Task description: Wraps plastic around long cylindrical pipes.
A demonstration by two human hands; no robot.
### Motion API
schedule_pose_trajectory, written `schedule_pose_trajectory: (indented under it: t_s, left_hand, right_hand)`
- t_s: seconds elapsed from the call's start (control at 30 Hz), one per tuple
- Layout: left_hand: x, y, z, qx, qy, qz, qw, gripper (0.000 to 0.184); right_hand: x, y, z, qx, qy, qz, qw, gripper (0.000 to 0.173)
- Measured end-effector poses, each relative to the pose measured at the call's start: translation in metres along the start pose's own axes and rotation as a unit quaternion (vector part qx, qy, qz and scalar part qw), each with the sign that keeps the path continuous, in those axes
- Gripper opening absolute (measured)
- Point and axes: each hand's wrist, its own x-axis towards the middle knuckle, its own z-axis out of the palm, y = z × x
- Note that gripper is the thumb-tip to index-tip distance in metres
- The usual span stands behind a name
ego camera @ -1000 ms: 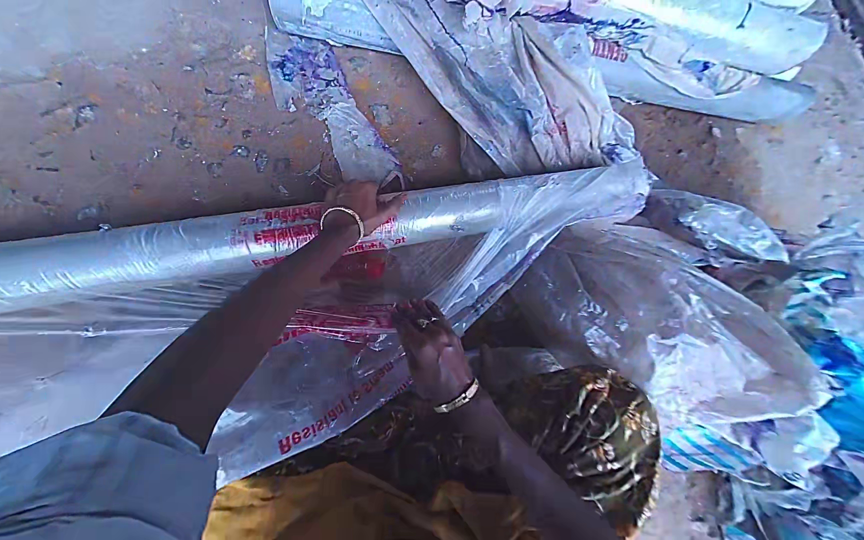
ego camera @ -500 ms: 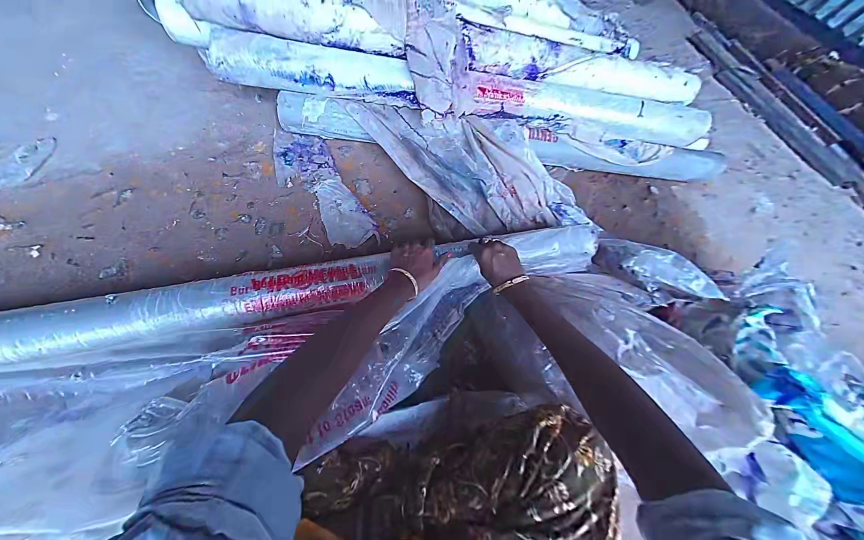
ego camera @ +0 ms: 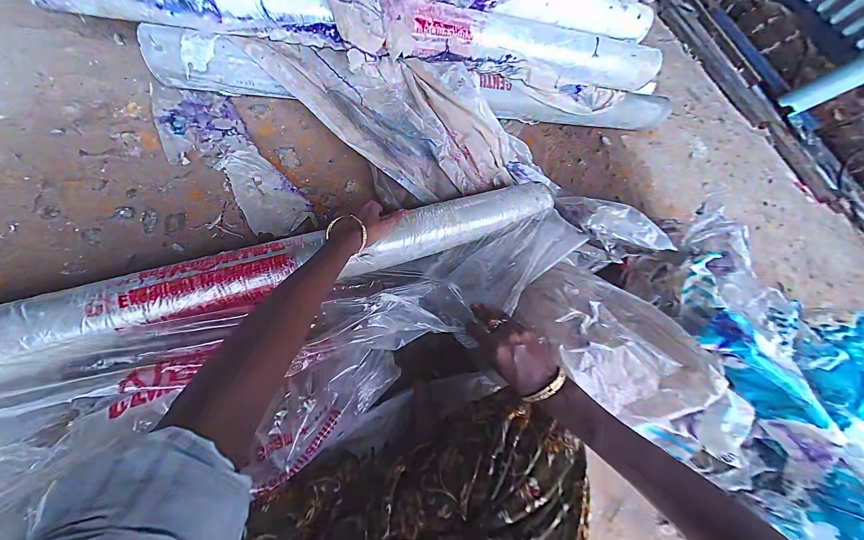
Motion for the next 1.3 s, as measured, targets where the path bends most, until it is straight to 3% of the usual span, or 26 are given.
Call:
schedule_pose_trajectory:
  t_s: [0.07, 0.13, 0.2, 0.23, 0.37, 0.47, 0.53, 0.6, 0.67, 0.73, 0.87, 1.03, 1.1, 1.17, 1.23, 1.3]
  left_hand:
    - [0.006, -0.011, -0.003, -0.007, 0.025, 0.142, 0.990, 0.058]
    - [0.013, -0.015, -0.007, 0.065, 0.028, 0.242, 0.968, 0.080]
    - [0.027, -0.016, -0.012, 0.107, -0.001, 0.252, 0.962, 0.093]
    - [0.035, -0.021, -0.013, 0.100, -0.010, 0.251, 0.963, 0.089]
    - [0.053, -0.034, -0.026, 0.028, -0.056, 0.227, 0.972, 0.066]
    - [0.051, -0.028, -0.034, 0.073, -0.068, 0.191, 0.977, 0.065]
    - [0.024, -0.005, -0.049, 0.189, -0.029, 0.137, 0.972, 0.062]
    - [-0.004, 0.010, -0.046, 0.225, 0.055, 0.125, 0.965, 0.052]
    - [-0.019, -0.002, -0.026, 0.172, 0.068, 0.085, 0.979, 0.062]
    - [-0.016, -0.024, -0.017, 0.126, 0.026, 0.021, 0.991, 0.077]
    - [0.000, -0.027, -0.024, 0.115, -0.017, -0.040, 0.992, 0.088]
    - [0.008, -0.024, -0.038, 0.090, -0.068, -0.088, 0.990, 0.095]
    - [0.004, -0.024, -0.033, 0.072, -0.042, -0.056, 0.995, 0.089]
    - [-0.011, -0.036, -0.029, 0.023, 0.000, 0.038, 0.999, 0.076]
    - [-0.048, -0.053, -0.027, -0.011, -0.008, 0.124, 0.992, 0.072]
    - [-0.095, -0.081, -0.025, -0.018, -0.008, 0.203, 0.979, 0.078]
  right_hand:
    - [0.008, 0.001, -0.012, 0.017, 0.009, -0.004, 1.000, 0.023]
    - [0.014, -0.001, -0.017, 0.019, 0.047, -0.007, 0.999, 0.020]
    - [0.015, -0.003, -0.021, 0.019, 0.072, -0.009, 0.997, 0.018]
    - [0.011, -0.006, -0.023, 0.025, 0.083, -0.013, 0.996, 0.019]
    - [-0.033, -0.028, -0.012, 0.015, 0.073, -0.026, 0.997, 0.022]
    - [-0.032, -0.034, -0.005, 0.041, 0.048, 0.001, 0.998, 0.023]
    - [-0.017, -0.034, -0.007, 0.085, 0.043, 0.021, 0.995, 0.023]
    - [-0.006, -0.033, -0.012, 0.099, 0.060, 0.032, 0.993, 0.026]
    - [-0.005, -0.034, -0.014, 0.101, 0.073, 0.033, 0.992, 0.026]
    - [-0.006, -0.040, -0.016, 0.086, 0.088, 0.025, 0.992, 0.025]
    - [-0.031, -0.054, -0.014, 0.030, 0.121, 0.018, 0.992, 0.025]
    - [-0.084, -0.098, -0.006, 0.120, 0.055, 0.090, 0.987, 0.026]
    - [-0.090, -0.097, -0.008, 0.148, 0.034, 0.094, 0.984, 0.028]
    - [-0.080, -0.089, -0.030, 0.155, 0.046, 0.101, 0.982, 0.043]
    - [-0.062, -0.082, -0.057, 0.120, 0.122, 0.108, 0.979, 0.058]
    - [-0.031, -0.076, -0.069, 0.052, 0.217, 0.101, 0.970, 0.056]
